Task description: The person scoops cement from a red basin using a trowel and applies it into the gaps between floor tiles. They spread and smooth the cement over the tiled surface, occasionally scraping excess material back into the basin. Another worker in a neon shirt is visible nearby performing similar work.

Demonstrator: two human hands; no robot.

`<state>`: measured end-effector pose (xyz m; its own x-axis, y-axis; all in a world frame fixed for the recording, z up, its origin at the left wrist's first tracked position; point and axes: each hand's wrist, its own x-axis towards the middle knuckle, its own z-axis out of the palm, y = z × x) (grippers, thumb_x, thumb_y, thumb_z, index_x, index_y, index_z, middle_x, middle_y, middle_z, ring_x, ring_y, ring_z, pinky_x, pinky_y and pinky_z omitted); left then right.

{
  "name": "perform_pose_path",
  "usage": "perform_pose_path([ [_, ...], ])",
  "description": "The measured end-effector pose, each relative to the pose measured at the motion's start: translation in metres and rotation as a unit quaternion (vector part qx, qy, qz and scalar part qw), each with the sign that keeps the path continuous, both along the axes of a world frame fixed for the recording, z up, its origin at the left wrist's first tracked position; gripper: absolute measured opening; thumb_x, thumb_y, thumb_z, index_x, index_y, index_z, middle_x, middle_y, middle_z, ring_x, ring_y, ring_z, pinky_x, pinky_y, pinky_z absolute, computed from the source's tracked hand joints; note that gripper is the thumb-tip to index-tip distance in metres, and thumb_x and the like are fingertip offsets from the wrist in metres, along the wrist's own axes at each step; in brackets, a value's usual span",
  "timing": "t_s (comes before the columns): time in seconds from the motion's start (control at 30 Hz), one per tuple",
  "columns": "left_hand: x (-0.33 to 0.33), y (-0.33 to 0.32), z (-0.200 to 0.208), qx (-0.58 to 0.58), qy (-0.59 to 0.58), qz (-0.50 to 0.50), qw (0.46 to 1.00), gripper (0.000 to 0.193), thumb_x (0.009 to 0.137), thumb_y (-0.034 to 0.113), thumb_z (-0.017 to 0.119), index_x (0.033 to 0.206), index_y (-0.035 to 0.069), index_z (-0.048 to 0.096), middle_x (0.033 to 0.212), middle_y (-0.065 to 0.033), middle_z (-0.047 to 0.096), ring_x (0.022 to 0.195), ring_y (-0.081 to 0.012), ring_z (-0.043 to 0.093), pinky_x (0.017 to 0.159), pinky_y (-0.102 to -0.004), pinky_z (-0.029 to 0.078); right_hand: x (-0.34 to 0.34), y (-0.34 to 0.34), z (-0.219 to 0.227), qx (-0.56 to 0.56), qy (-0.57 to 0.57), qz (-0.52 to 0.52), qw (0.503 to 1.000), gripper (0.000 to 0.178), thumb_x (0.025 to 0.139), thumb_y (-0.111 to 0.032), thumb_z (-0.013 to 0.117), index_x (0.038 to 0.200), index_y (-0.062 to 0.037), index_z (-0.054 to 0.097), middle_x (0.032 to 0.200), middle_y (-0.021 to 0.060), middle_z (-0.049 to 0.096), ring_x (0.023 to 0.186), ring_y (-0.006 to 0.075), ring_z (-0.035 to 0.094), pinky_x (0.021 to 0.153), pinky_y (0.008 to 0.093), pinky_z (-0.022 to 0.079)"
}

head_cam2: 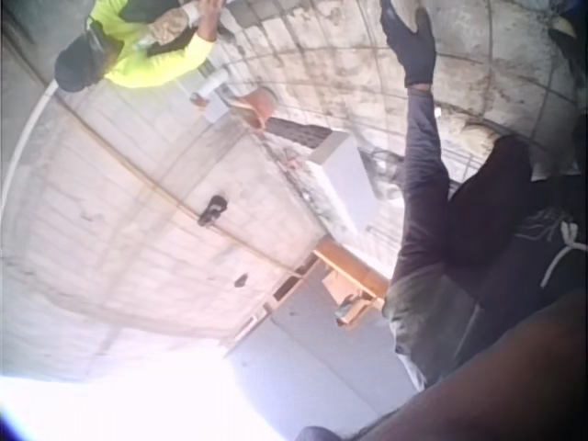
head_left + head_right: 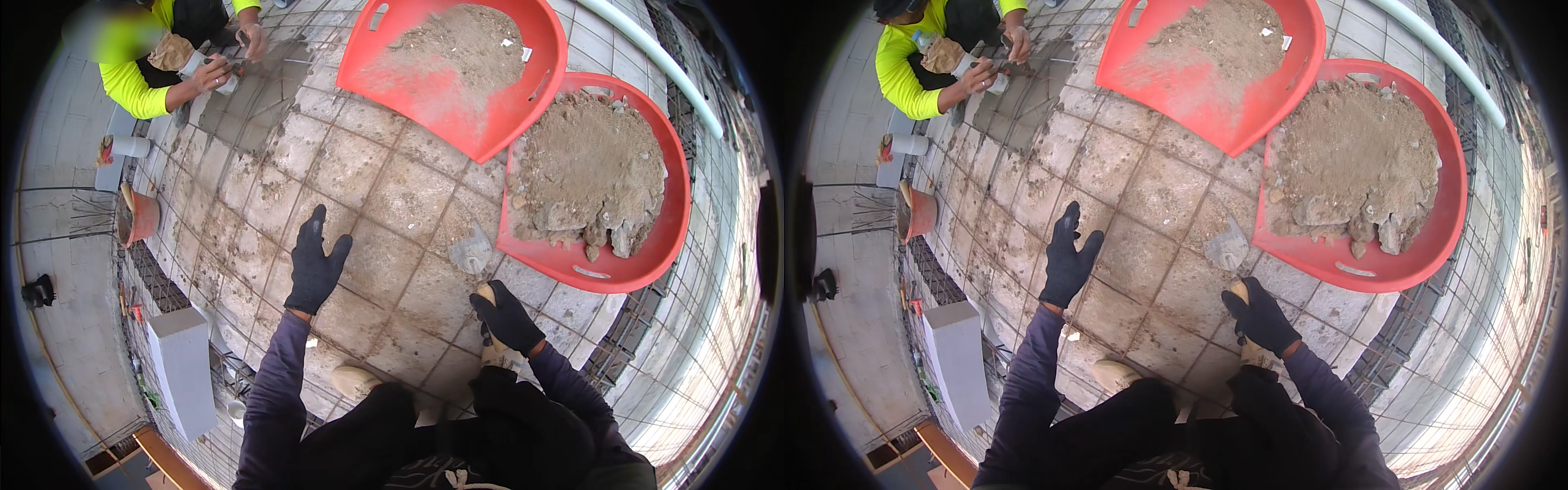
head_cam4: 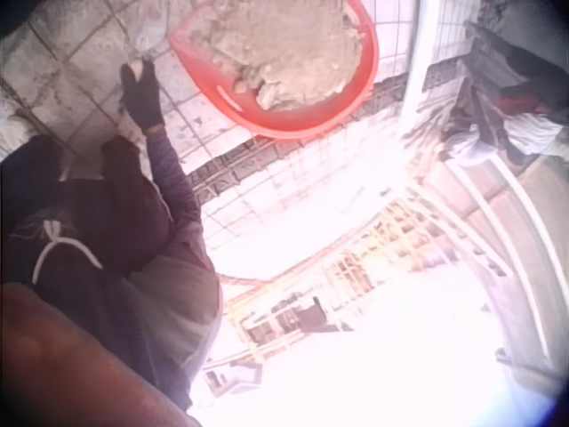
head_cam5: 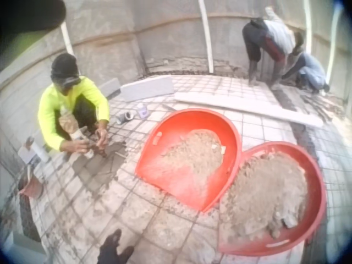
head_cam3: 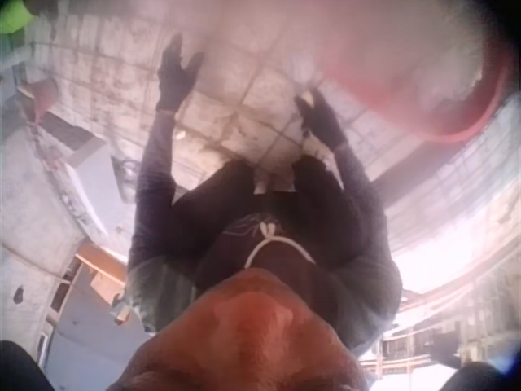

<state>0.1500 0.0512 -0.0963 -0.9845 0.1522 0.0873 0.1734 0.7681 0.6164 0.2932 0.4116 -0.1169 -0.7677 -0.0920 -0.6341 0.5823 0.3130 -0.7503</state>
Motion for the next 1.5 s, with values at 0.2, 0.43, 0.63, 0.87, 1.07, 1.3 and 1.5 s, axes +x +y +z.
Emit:
perform_pose_path([
  [0.2, 0.025, -0.029, -0.007, -0.035, -0.033, 0.035, 0.998, 0.069, 0.097, 0.032, 0.075, 0.153, 0.0, 0.047, 0.142, -0.0241, 0.059, 0.13, -0.0409, 0.058, 0.105, -0.0487, 0.049, 0.018, -0.001, 0.022, -0.031, -0.022, -0.041, 0.998, 0.032, 0.105, -0.033, 0.065, 0.115, -0.0031, 0.058, 0.087, 0.0097, 0.066, 0.078, 0.0175, 0.066, 0.071, 0.0354, 0.053],
  [0.43, 0.027, -0.044, -0.021, -0.03, -0.026, 0.048, 0.998, 0.066, 0.097, 0.037, 0.074, 0.149, 0.003, 0.051, 0.14, -0.0224, 0.06, 0.129, -0.0404, 0.058, 0.106, -0.049, 0.048, -0.078, 0.022, 0.081, -0.199, -0.031, -0.139, 0.97, 0.029, 0.106, -0.037, 0.063, 0.116, -0.0112, 0.056, 0.082, 0.0064, 0.062, 0.055, 0.0183, 0.061, 0.048, 0.0369, 0.053],
  [0.63, 0.007, -0.038, -0.033, -0.016, -0.012, 0.042, 0.999, 0.061, 0.098, 0.039, 0.073, 0.145, 0.006, 0.056, 0.142, -0.0212, 0.06, 0.131, -0.0394, 0.058, 0.109, -0.0478, 0.047, -0.167, 0.018, 0.119, -0.14, 0.013, -0.108, 0.984, 0.033, 0.104, -0.042, 0.062, 0.107, -0.0097, 0.056, 0.08, 0.0055, 0.06, 0.055, 0.0169, 0.061, 0.045, 0.0336, 0.054],
  [0.87, -0.054, -0.004, -0.061, -0.041, 0.009, -0.005, 0.999, 0.054, 0.1, 0.037, 0.066, 0.143, 0.005, 0.057, 0.142, -0.0209, 0.059, 0.134, -0.038, 0.054, 0.114, -0.049, 0.042, -0.086, -0.063, 0.08, -0.03, -0.13, -0.014, 0.991, 0.024, 0.106, -0.024, 0.061, 0.124, -0.008, 0.06, 0.101, 0.0121, 0.063, 0.073, 0.0231, 0.067, 0.063, 0.0372, 0.058],
  [1.07, -0.136, 0.048, -0.09, -0.118, 0.048, -0.088, 0.988, 0.045, 0.099, 0.027, 0.059, 0.136, 0.002, 0.059, 0.14, -0.0209, 0.056, 0.135, -0.0373, 0.048, 0.116, -0.0544, 0.034, -0.102, -0.102, 0.027, -0.073, -0.111, -0.103, 0.986, 0.034, 0.106, -0.038, 0.062, 0.113, -0.0064, 0.052, 0.088, 0.0105, 0.059, 0.063, 0.0214, 0.065, 0.053, 0.0397, 0.056],
  [1.3, -0.143, 0.068, -0.098, -0.041, 0.097, -0.117, 0.987, 0.04, 0.094, 0.025, 0.059, 0.123, -0.003, 0.058, 0.123, -0.0221, 0.054, 0.123, -0.0395, 0.048, 0.112, -0.0544, 0.033, -0.18, -0.122, -0.029, 0.058, 0.14, 0.04, 0.988, 0.041, 0.106, -0.04, 0.06, 0.112, -0.0003, 0.05, 0.098, 0.0238, 0.068, 0.08, 0.0343, 0.071, 0.071, 0.0456, 0.055],
  [1.5, -0.124, 0.081, -0.089, 0.012, 0.034, -0.077, 0.996, 0.052, 0.092, 0.027, 0.062, 0.132, -0.005, 0.054, 0.13, -0.0242, 0.053, 0.125, -0.0416, 0.047, 0.114, -0.0536, 0.033, -0.191, -0.119, -0.033, 0.009, 0.057, 0.077, 0.995, 0.038, 0.106, -0.038, 0.061, 0.113, -0.0023, 0.05, 0.097, 0.0215, 0.068, 0.083, 0.0318, 0.071, 0.07, 0.0439, 0.055],
])
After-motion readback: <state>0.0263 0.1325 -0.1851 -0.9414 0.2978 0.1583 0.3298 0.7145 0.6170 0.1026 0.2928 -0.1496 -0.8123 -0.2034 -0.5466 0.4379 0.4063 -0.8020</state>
